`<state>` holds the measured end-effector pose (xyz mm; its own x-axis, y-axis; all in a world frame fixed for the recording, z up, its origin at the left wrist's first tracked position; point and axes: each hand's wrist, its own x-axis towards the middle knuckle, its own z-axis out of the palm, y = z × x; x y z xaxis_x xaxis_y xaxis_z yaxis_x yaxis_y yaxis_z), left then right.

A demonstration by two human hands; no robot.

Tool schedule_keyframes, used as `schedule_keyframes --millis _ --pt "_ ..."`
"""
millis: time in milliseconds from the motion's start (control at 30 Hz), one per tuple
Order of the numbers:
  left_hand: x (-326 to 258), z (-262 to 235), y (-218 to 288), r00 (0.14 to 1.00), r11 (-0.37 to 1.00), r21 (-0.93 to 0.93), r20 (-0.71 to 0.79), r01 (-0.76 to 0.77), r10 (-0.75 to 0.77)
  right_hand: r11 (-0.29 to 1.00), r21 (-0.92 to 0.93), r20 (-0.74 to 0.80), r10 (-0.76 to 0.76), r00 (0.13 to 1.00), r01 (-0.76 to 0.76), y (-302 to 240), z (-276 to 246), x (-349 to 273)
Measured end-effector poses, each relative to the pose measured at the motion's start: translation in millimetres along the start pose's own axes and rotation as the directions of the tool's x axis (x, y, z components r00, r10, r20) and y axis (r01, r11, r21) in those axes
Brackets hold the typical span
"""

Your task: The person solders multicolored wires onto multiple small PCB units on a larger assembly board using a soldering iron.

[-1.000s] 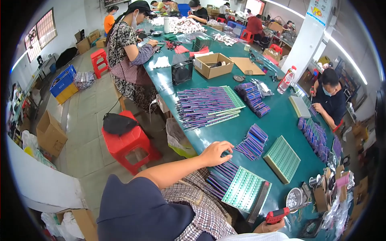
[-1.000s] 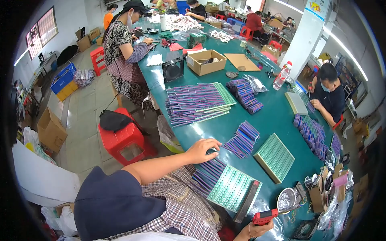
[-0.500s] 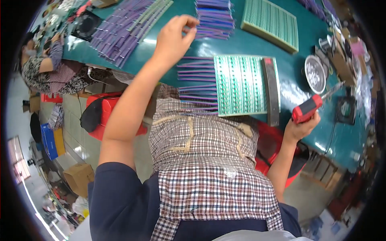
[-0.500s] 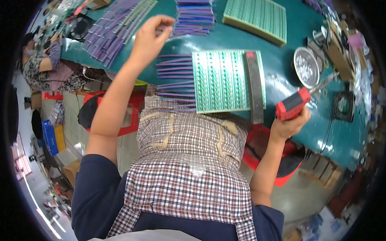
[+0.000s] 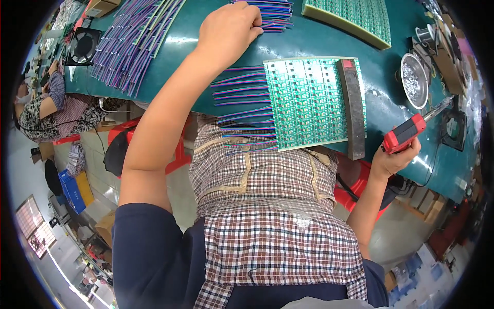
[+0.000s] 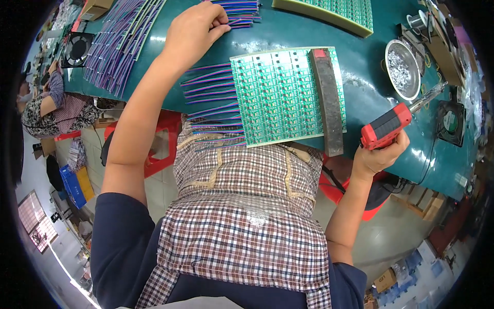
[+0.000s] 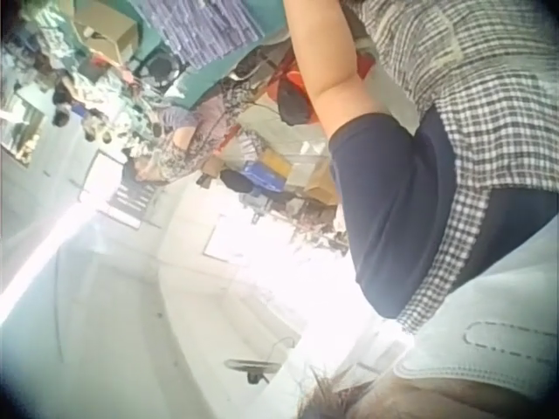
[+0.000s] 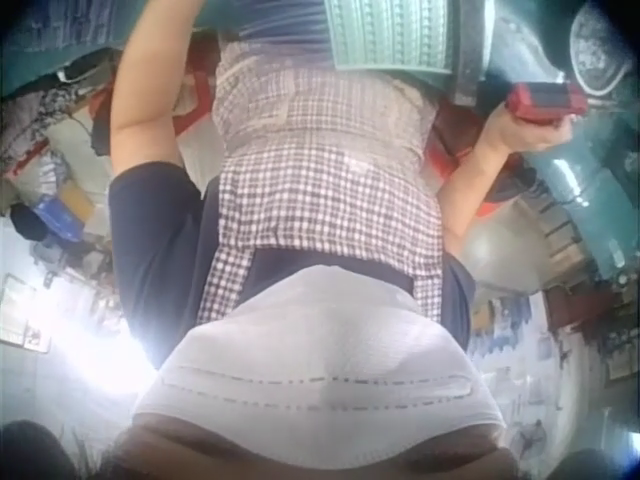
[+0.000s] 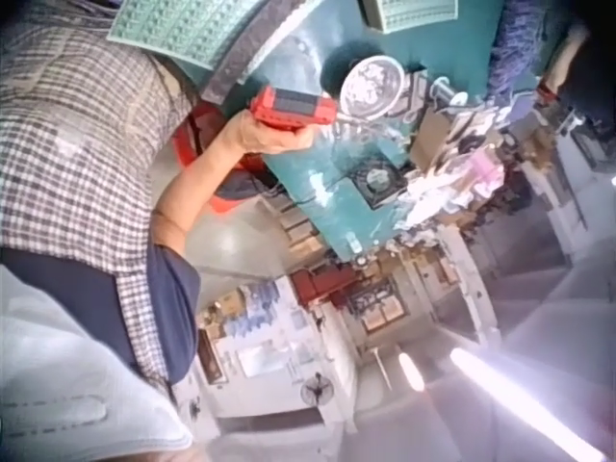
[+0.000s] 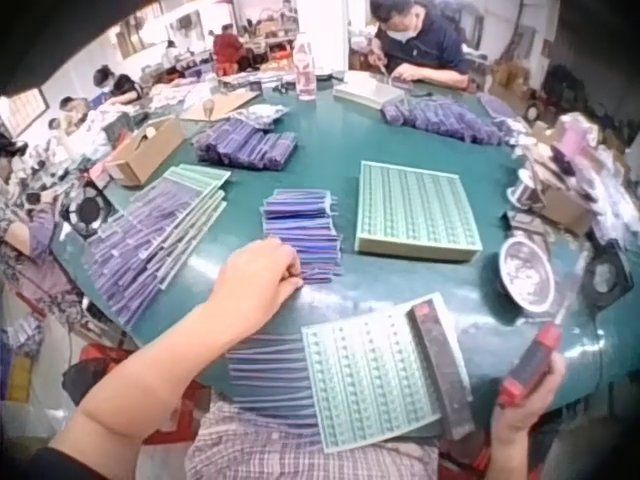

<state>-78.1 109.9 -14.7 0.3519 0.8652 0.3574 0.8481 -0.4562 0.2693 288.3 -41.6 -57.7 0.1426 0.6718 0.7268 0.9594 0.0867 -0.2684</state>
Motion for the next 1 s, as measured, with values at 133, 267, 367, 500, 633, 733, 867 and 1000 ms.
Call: schedule_keyframes --millis 133,267,367,500,633,733,867,1000 --pt "0 -7 3 1.0 0.998 -0.057 -0.016 0.01 -0.011 0.999 -0.031 0.02 -0.009 1.0 0.009 0 0 3" --pt "1 -11 1 0.998 0.994 -0.105 -0.063 0.018 -0.025 0.999 -0.04 0.032 -0.009 0.999 0.01 -5 -4 11" --pt "2 -37 28 0.993 0.948 -0.3 -0.013 0.107 -0.116 0.966 0.183 0.044 0.175 0.984 -0.18 -10 -20 8" --pt "-2 -55 47 0.866 0.691 -0.525 0.353 0.497 -0.354 0.729 0.461 0.275 0.426 0.862 -0.507 -58 -63 26" --pt "-12 -49 50 0.752 0.589 -0.488 0.547 0.644 -0.368 0.473 0.58 0.499 0.437 0.748 -0.663 -98 -87 31" --pt "-15 -47 53 0.682 0.562 -0.425 0.613 0.71 -0.399 0.413 0.532 0.623 0.4 0.672 -0.739 -115 -89 28" --pt "-17 -45 55 0.687 0.566 -0.422 0.596 0.708 -0.415 0.37 0.512 0.743 0.263 0.616 -0.776 -122 -87 27" --pt "-16 -46 57 0.713 0.575 -0.447 0.574 0.685 -0.402 0.315 0.424 0.818 0.269 0.508 -0.849 -127 -88 28"
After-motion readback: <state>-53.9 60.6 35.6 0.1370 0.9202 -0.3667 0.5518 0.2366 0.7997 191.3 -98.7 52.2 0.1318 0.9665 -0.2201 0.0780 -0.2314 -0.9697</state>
